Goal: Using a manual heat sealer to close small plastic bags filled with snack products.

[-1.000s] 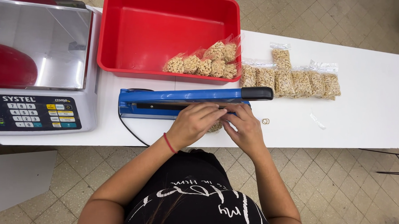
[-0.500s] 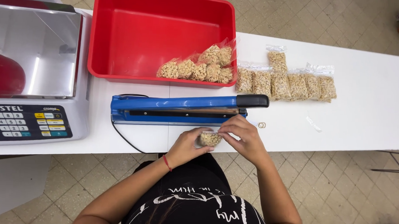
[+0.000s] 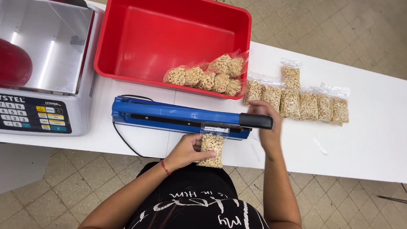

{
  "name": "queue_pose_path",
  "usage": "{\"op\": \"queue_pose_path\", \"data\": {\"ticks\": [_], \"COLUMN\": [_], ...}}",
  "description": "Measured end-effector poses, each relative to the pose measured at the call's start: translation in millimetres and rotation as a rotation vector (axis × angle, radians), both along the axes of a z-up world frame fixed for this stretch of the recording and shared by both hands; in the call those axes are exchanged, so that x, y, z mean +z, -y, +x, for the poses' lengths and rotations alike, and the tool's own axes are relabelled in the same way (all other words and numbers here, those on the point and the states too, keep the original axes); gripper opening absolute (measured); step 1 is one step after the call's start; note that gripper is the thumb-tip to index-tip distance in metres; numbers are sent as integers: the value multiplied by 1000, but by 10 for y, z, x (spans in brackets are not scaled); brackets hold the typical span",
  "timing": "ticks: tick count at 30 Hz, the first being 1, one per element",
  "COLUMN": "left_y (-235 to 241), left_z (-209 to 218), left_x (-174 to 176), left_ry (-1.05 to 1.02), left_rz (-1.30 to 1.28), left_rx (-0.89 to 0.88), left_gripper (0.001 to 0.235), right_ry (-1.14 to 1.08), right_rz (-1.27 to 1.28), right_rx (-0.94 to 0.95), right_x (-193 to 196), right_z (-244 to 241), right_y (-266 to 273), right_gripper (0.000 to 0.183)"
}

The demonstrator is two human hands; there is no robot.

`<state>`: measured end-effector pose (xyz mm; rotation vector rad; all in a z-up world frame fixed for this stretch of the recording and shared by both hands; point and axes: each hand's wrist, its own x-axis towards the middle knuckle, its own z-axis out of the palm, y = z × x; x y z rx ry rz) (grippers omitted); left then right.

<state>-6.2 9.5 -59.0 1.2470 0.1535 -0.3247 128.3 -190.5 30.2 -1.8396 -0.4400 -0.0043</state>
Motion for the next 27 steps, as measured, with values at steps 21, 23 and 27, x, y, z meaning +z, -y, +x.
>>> {"op": "queue_pose_path", "data": {"ticks": [21,23,27], "left_y": [-39,-27,-52], "left_z": [30,40,74], "left_x": [-215,-216,227], "left_ry": [-35,-39,-54], "left_rz": [-57,-59,-56], "left_rx": [29,34,31], "left_gripper": [31,30,29], "right_ry": [456,459,457], "right_rz": [-440,-438,-409], "right_rx": [125,119,119], "right_x": [-49,-82,-164], "right_z": [-3,11,20], "right_y": [-5,-14,-30], "right_gripper": [37,37,38]}}
